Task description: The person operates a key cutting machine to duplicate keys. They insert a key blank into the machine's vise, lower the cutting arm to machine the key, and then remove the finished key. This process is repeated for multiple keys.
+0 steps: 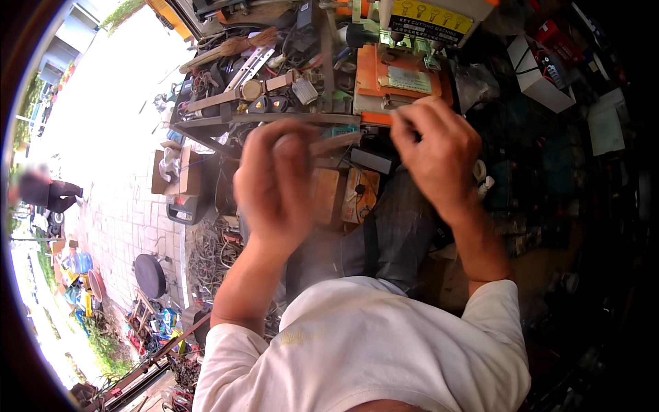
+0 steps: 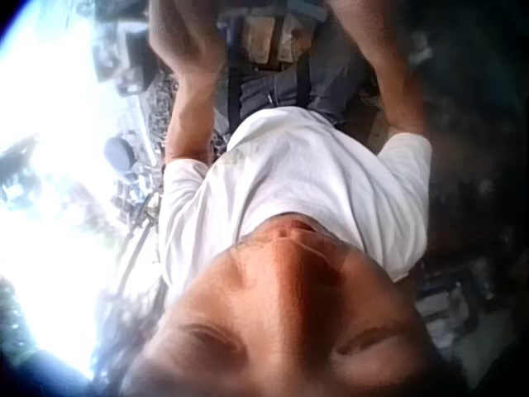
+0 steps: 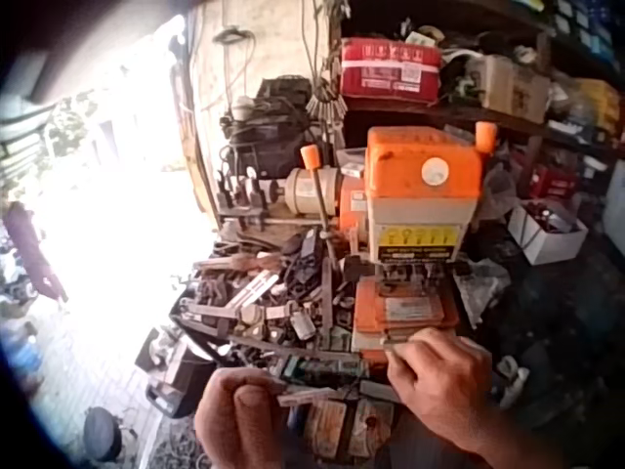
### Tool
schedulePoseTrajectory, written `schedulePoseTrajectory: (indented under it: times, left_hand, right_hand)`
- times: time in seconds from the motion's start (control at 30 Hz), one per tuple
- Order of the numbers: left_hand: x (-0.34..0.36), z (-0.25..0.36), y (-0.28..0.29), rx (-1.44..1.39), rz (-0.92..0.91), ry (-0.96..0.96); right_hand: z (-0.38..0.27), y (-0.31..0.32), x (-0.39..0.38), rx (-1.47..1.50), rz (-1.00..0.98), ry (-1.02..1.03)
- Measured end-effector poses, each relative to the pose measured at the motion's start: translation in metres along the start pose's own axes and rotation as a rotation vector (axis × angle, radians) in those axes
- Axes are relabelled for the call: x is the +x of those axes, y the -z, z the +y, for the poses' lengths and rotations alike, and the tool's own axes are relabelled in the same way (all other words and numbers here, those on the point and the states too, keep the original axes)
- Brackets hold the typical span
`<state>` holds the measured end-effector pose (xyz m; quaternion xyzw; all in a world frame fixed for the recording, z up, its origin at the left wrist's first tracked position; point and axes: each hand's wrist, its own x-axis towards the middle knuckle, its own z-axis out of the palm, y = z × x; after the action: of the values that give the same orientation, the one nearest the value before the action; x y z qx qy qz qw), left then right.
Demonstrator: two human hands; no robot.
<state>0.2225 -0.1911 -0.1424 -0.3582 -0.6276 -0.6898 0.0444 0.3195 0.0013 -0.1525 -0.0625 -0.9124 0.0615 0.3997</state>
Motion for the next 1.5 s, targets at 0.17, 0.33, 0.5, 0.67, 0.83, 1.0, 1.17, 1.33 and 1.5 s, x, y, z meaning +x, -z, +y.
schedulePoseTrajectory:
  times: [0.17, 0.33, 0.5, 0.67, 0.83, 1.0, 1.17, 1.33, 1.5]
  left_hand:
    - [0.015, -0.021, 0.007, -0.042, -0.125, 0.205]
    - [0.005, -0.028, 0.013, -0.326, -0.285, 0.359]
    - [0.0, -0.031, 0.008, -0.477, -0.324, 0.319]
    - [0.009, -0.012, 0.011, -0.755, -0.245, 0.832]
    - [0.004, -0.025, 0.011, -0.739, -0.223, 0.649]
    - [0.005, -0.024, 0.016, -0.55, -0.277, 0.527]
    - [0.007, -0.019, 0.016, -0.39, -0.3, 0.472]
    - [0.009, -0.017, 0.015, -0.313, -0.287, 0.468]
    - [0.006, -0.019, 0.017, -0.487, -0.197, 0.505]
  right_hand:
    - [-0.009, 0.023, 0.002, 0.214, 0.12, -0.022]
    - [-0.013, 0.024, 0.016, 0.488, -0.024, -0.12]
    - [-0.028, 0.005, 0.013, 0.668, -0.181, -0.116]
    - [-0.025, 0.001, 0.013, 0.424, -0.023, 0.209]
    - [-0.021, -0.005, 0.011, 0.467, -0.006, 0.235]
    - [-0.025, 0.014, 0.024, 0.437, -0.189, 0.234]
    - [-0.027, 0.01, 0.027, 0.411, -0.23, 0.309]
    - [-0.028, 0.01, 0.027, 0.347, -0.224, 0.334]
    - [-0.022, 0.021, 0.039, 0.364, -0.36, 0.391]
